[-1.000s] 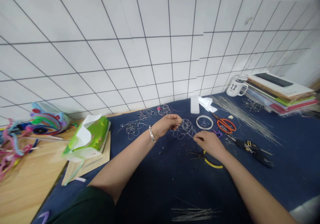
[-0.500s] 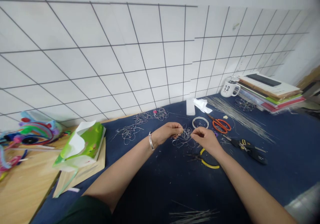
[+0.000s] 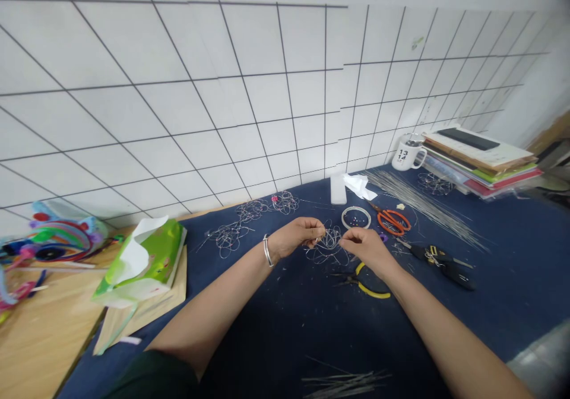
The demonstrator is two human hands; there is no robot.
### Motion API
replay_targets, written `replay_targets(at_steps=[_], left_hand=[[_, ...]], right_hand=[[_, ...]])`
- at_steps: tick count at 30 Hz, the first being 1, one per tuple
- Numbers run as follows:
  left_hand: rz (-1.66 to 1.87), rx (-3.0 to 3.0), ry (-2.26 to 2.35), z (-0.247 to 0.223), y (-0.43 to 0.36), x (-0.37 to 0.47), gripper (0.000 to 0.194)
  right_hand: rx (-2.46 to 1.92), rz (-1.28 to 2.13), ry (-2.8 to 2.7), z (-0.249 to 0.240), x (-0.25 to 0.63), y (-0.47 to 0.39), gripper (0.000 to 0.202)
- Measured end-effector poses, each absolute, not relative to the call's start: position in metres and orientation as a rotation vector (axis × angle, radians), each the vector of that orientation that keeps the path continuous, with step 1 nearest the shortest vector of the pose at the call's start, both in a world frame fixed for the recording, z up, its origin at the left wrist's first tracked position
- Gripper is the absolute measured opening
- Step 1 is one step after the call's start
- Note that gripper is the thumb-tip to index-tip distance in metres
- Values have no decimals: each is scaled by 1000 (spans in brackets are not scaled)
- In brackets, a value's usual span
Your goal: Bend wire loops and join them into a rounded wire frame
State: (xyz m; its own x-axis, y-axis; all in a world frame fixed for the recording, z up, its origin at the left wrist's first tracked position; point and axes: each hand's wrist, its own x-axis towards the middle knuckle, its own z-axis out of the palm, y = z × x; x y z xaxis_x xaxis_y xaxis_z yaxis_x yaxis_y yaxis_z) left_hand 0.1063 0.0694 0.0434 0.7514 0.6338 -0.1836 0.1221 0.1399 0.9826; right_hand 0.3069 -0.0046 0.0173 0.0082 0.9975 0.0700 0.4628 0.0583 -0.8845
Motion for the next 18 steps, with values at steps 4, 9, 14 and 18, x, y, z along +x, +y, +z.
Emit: replay_targets(at_steps=[4,9,14,18], left_hand=[[444,1583,768,45,69,106,27],[551,1925,918,42,63,110,17],[803,2237,1000,44,53,116,10],[854,2244,992,56,59,108,9]], right_hand=[[-1518,854,-1552,18,307,-6,19],[-1504,906,-1517,17,304,-6,17],[-1492,963,-1484,18,302,-6,16],[-1484,1006,-1417,19,306,-5,18]])
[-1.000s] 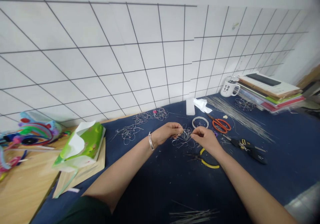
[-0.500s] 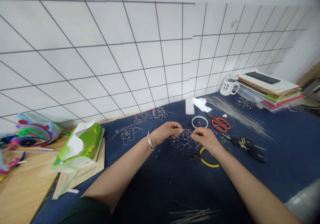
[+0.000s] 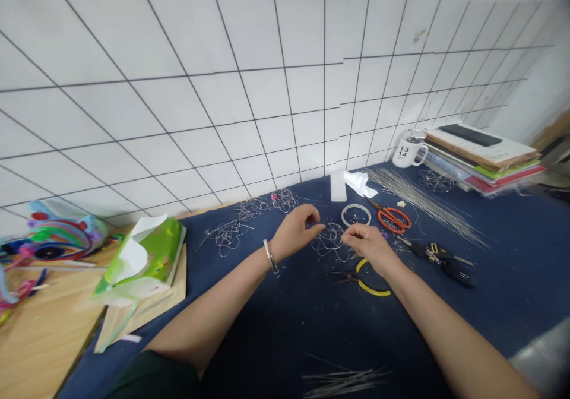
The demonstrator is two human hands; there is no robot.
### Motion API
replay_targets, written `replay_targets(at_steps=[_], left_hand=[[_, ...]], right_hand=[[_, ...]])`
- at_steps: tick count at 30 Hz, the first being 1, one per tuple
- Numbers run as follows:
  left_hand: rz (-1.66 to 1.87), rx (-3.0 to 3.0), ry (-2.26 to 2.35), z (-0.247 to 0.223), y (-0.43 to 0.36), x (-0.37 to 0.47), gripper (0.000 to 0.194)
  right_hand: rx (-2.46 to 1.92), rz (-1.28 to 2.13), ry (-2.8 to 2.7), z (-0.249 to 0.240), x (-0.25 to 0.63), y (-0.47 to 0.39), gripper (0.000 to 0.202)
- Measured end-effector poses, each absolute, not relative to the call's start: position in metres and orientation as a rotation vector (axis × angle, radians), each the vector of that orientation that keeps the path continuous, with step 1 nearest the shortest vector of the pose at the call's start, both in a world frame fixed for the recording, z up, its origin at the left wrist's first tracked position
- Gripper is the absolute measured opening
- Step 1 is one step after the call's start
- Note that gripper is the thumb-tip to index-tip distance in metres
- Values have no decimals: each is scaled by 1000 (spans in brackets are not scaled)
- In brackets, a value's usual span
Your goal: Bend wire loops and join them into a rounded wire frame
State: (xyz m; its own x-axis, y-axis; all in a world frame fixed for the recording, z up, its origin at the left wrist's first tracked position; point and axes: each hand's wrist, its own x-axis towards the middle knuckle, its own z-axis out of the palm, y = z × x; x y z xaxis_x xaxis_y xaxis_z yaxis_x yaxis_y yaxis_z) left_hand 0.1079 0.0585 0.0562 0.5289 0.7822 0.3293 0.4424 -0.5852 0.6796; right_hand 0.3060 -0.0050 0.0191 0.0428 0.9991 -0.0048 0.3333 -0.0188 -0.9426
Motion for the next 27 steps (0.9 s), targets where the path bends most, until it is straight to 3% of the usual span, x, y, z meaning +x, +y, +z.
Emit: replay_targets(at_steps=[9,27], left_hand=[[540,2253,890,63,72,90,16],[642,1720,987,30,72,108,18]], right_hand=[[-1329,1253,-1257,18,312,-4,19],[-1171,1342,-1281,17,313,-1,17]])
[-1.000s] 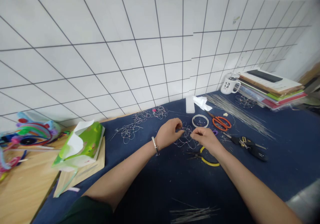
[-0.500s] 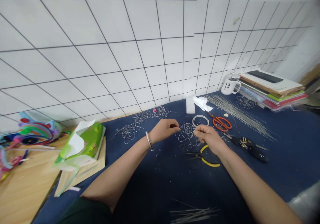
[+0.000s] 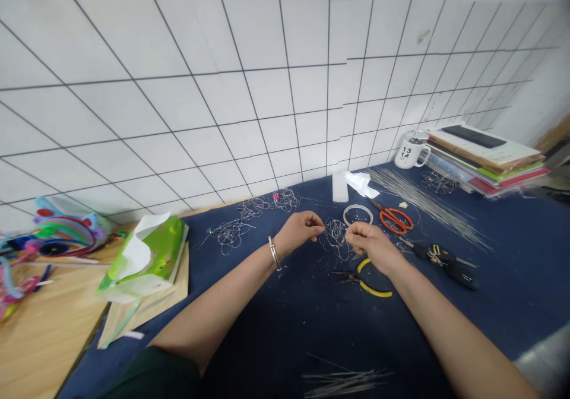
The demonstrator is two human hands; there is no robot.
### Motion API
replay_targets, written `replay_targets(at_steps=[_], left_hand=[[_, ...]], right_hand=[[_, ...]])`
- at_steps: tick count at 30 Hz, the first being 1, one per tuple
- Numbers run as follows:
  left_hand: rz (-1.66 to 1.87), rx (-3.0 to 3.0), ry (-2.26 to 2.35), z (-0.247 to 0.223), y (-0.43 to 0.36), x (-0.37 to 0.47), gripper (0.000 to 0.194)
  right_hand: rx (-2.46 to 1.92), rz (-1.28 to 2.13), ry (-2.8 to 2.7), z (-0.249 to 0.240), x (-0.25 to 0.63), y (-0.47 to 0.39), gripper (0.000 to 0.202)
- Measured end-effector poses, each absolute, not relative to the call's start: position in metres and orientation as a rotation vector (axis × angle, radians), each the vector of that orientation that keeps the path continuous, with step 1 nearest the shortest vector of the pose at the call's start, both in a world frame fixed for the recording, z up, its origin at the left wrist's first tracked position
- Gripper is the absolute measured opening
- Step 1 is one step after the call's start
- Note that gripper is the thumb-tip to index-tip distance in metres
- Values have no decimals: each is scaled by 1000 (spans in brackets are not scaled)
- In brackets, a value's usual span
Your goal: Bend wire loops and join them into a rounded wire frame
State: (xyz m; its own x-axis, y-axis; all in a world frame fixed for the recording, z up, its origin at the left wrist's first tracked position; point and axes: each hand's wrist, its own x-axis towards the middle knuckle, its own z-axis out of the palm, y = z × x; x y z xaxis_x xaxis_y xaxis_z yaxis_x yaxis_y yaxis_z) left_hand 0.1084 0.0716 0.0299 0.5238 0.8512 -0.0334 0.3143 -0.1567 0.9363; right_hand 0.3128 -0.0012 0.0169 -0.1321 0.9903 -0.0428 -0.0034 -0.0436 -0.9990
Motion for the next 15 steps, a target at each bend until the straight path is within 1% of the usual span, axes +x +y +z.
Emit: replay_targets(at_steps=[10,15], left_hand=[[714,1600,964,25,69,112,19],[681,1526,921,27,72,108,20]], right_hand=[[-1188,1335,-1309,17,312,-2,17],[-1266,1277,-1336,18,313,-2,18]])
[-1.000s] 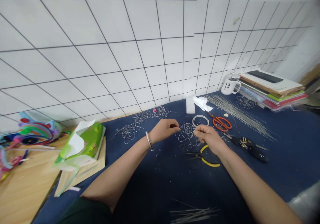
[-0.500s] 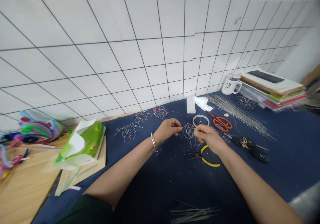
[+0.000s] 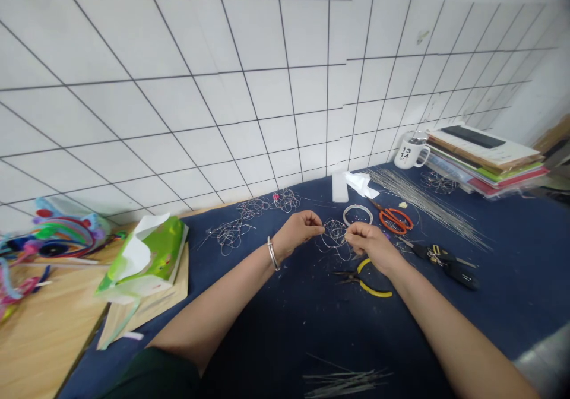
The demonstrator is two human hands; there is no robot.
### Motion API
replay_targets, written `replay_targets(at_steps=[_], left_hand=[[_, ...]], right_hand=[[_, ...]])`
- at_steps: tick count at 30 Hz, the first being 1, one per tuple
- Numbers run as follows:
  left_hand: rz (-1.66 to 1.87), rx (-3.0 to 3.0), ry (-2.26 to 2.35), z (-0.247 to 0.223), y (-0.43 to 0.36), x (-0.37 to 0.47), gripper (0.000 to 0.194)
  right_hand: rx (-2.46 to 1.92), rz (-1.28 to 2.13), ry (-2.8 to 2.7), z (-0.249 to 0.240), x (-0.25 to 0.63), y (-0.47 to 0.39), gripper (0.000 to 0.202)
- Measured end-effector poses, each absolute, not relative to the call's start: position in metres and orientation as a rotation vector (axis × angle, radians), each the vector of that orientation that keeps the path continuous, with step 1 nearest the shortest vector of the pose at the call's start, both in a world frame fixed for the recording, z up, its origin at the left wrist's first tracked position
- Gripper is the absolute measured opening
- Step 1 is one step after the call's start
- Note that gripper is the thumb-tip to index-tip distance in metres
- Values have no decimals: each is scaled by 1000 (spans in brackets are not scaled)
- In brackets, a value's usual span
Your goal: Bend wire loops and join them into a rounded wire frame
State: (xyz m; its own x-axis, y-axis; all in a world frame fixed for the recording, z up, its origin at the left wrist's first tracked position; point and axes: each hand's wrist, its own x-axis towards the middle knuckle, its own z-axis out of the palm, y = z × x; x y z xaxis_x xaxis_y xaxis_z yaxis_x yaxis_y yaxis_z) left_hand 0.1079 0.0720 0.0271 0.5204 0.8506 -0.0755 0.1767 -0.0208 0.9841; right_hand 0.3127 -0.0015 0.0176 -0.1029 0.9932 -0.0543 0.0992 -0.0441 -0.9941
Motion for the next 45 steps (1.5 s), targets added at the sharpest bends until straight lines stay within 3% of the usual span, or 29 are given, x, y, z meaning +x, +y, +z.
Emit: replay_targets(at_steps=[7,12,20,30,40,45], left_hand=[[651,1562,921,31,71,108,19],[705,1619,996,32,67,111,18],[699,1739,972,30,55,118,13],[657,1924,986,30,42,123,9],[687,1983,1015,40,47,116,8],[630,1974,980,37,45,118,8]], right_hand=[[-1519,824,-1556,16,309,-1,17],[-1541,743,-1567,13,303,-3,15],[-1701,437,-1690,18,295,-11,29],[-1925,41,-1830,21,284,-16,20],[-1819,285,-1812,22,295,-13,22],[-1844,180,-1813,19,291,-12,18]])
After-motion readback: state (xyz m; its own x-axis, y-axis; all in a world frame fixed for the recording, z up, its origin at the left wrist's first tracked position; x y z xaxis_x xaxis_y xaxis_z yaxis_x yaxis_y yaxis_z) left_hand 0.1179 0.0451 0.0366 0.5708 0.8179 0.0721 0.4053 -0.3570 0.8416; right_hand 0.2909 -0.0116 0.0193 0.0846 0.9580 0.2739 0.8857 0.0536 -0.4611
